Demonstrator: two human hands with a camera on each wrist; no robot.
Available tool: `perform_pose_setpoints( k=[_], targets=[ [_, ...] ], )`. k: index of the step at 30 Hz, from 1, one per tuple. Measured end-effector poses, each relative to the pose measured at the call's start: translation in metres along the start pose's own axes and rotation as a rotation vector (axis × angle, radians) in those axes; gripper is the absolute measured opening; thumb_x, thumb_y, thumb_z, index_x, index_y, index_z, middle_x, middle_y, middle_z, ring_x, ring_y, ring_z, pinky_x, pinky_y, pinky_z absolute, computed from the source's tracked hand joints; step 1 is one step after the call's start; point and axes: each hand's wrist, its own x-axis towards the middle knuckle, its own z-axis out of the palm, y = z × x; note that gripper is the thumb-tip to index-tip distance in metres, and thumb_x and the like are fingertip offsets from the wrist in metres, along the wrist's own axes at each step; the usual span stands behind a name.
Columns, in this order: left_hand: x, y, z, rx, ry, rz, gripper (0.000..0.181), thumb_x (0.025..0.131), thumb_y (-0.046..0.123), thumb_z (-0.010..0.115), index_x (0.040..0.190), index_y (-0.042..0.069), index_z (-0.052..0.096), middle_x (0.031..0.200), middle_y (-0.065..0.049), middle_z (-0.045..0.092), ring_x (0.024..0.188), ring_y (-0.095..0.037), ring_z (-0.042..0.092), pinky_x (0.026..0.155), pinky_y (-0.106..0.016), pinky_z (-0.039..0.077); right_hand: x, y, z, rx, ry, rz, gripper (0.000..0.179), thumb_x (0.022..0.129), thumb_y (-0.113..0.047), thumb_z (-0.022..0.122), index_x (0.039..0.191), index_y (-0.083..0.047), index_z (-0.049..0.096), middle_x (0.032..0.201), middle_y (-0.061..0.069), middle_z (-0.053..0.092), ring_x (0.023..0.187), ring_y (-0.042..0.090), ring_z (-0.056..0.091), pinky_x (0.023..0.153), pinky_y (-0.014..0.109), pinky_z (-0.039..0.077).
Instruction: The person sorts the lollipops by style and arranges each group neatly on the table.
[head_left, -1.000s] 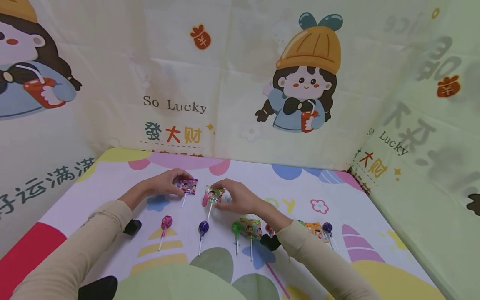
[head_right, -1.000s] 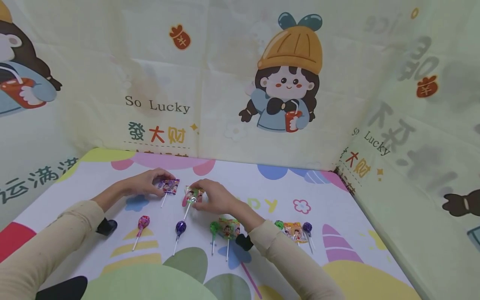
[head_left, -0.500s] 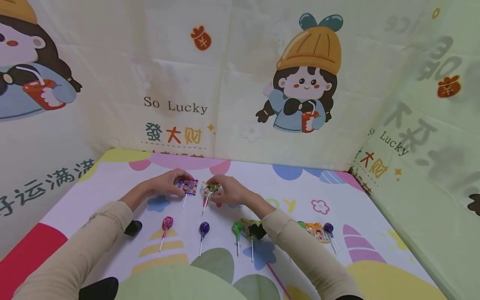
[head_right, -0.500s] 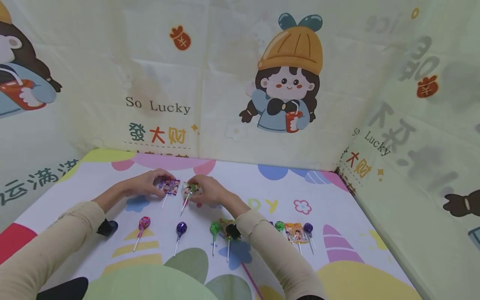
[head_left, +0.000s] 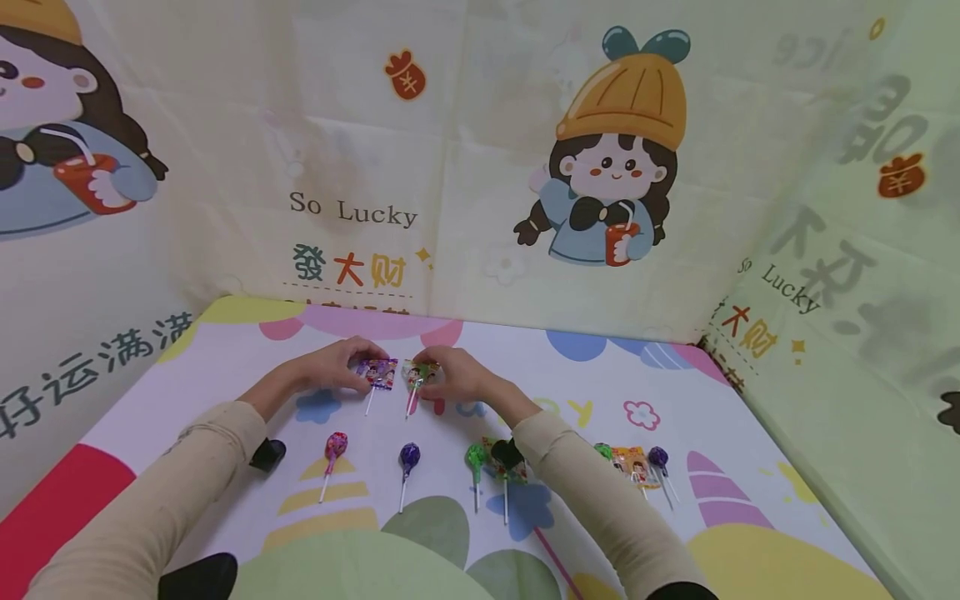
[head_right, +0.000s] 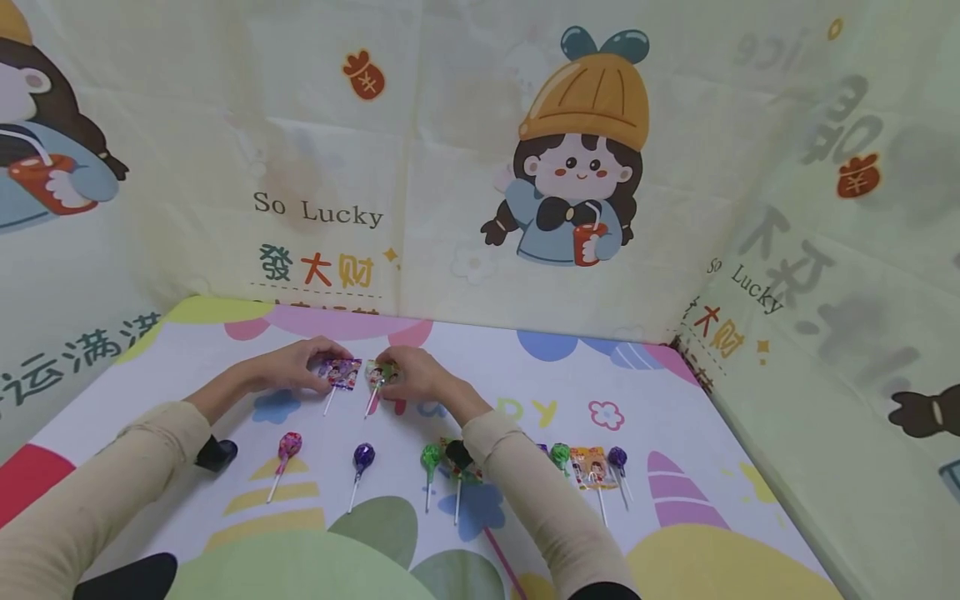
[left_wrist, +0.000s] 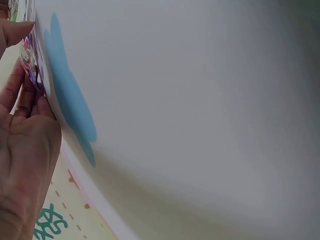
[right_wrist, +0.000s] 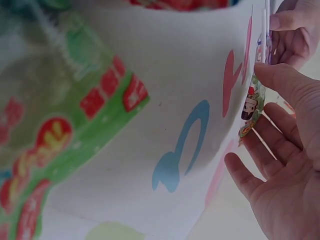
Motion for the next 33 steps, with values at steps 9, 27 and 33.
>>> perform_pose_setpoints(
  k=[9, 27, 33],
  targets=[
    [-0.002, 0.004, 0.002, 0.007, -0.001, 0.002, 0.065, 0.086, 0.016, 0.081, 0.142, 0.006, 0.051, 0.149, -0.021, 0.044, 0.138, -0.04, 0.038, 0.118, -0.062, 0.025, 0.008, 0.006, 0.003, 0.021, -0.01, 0.03, 0.048, 0.093, -0.02, 0.077, 0.135, -0.004, 0.06, 0.135, 0.01, 0.064, 0.128, 0.022, 0.057, 0.113, 0.036, 0.041],
    [0.0, 0.002, 0.003, -0.002, 0.002, 0.008, 0.063, 0.087, 0.015, 0.081, 0.142, 0.004, 0.051, 0.148, -0.021, 0.044, 0.139, -0.041, 0.037, 0.119, -0.063, 0.023, 0.001, 0.003, -0.003, 0.06, -0.005, 0.043, 0.055, 0.092, -0.021, 0.078, 0.141, -0.006, 0.057, 0.144, 0.008, 0.059, 0.138, 0.024, 0.051, 0.116, 0.042, 0.038],
    [-0.001, 0.004, 0.001, 0.018, 0.002, 0.013, 0.061, 0.087, 0.014, 0.081, 0.14, 0.005, 0.052, 0.147, -0.021, 0.046, 0.138, -0.041, 0.039, 0.118, -0.061, 0.026, -0.013, 0.005, -0.009, 0.108, 0.033, 0.009, 0.054, 0.092, -0.021, 0.077, 0.14, -0.005, 0.057, 0.143, 0.009, 0.059, 0.138, 0.027, 0.05, 0.115, 0.045, 0.039]
  ],
)
